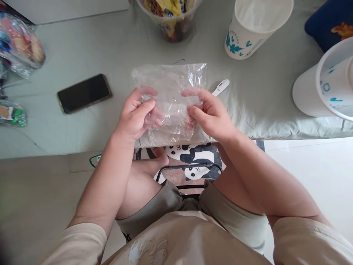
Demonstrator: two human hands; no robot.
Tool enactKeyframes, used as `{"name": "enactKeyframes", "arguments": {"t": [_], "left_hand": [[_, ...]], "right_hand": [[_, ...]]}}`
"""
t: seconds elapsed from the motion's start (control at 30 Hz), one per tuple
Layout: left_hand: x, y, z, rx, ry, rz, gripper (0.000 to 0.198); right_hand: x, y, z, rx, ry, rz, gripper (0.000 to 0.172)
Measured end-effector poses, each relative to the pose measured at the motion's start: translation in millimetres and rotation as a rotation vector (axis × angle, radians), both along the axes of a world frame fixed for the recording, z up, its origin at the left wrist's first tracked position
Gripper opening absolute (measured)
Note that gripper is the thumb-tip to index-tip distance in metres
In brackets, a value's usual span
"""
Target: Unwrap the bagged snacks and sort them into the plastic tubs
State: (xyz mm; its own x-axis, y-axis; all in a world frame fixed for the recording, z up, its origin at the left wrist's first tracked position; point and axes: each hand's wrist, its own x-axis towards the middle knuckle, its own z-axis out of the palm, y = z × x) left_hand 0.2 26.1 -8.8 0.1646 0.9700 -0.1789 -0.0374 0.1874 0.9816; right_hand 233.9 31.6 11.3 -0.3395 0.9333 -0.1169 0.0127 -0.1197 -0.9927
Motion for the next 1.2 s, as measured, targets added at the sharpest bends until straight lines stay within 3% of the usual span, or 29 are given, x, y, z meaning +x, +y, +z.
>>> {"name": "enactKeyframes", "arguments": {"t": [0.2, 0.33, 0.43, 0.5, 0.57, 0.67, 0.77, 0.87, 0.93, 1.03, 1.13, 1.2], "left_hand": [[-4, -1, 8.3, -0.020, -0.130, -0.020, 0.030], [-4, 1, 12.4, 0.017, -0.211, -0.043, 0.040], [-2, 4, 9.6, 0.001, -0.173, -0.006, 0.038], [-1, 4, 5.8, 0.023, -0.130, 0.009, 0.028], [0, 3, 2.8, 0.068, -0.083, -0.005, 0.031], [-2, 2, 3.5, 0.109, -0.051, -0.055, 0.034], [-3, 0, 9.0, 0.086, -0.057, -0.164, 0.034], [-2, 0, 12.3, 0.076, -0.048, -0.233, 0.049], [1, 2, 11.2, 0.088, -0.066, -0.164, 0.060], [8, 3, 7.2, 0.028, -0.160, -0.069, 0.060], [16, 0, 5.3, -0.099, -0.221, -0.201, 0.054], [20, -2, 5.4, -0.102, -0.177, -0.220, 0.040]], "right_hand": [[-4, 2, 1.9, 0.017, 0.138, -0.084, 0.018], [2, 5, 3.8, 0.067, 0.195, -0.013, 0.022], [8, 6, 1.7, 0.130, 0.063, 0.036, 0.032], [10, 6, -1.4, 0.244, -0.135, 0.037, 0.025], [11, 6, -4.1, 0.377, -0.284, 0.013, 0.015], [13, 7, -3.5, 0.478, -0.245, -0.114, 0.037], [12, 6, 4.2, 0.282, -0.053, -0.082, 0.041], [7, 3, 13.3, -0.057, -0.018, 0.253, 0.041], [2, 0, 16.3, -0.145, -0.114, 0.395, 0.031], [-6, -5, 14.1, -0.077, -0.151, 0.252, 0.023], [-11, -8, 8.4, -0.017, -0.065, 0.050, 0.018], [-12, -8, 5.9, 0.003, -0.070, 0.015, 0.018]]}}
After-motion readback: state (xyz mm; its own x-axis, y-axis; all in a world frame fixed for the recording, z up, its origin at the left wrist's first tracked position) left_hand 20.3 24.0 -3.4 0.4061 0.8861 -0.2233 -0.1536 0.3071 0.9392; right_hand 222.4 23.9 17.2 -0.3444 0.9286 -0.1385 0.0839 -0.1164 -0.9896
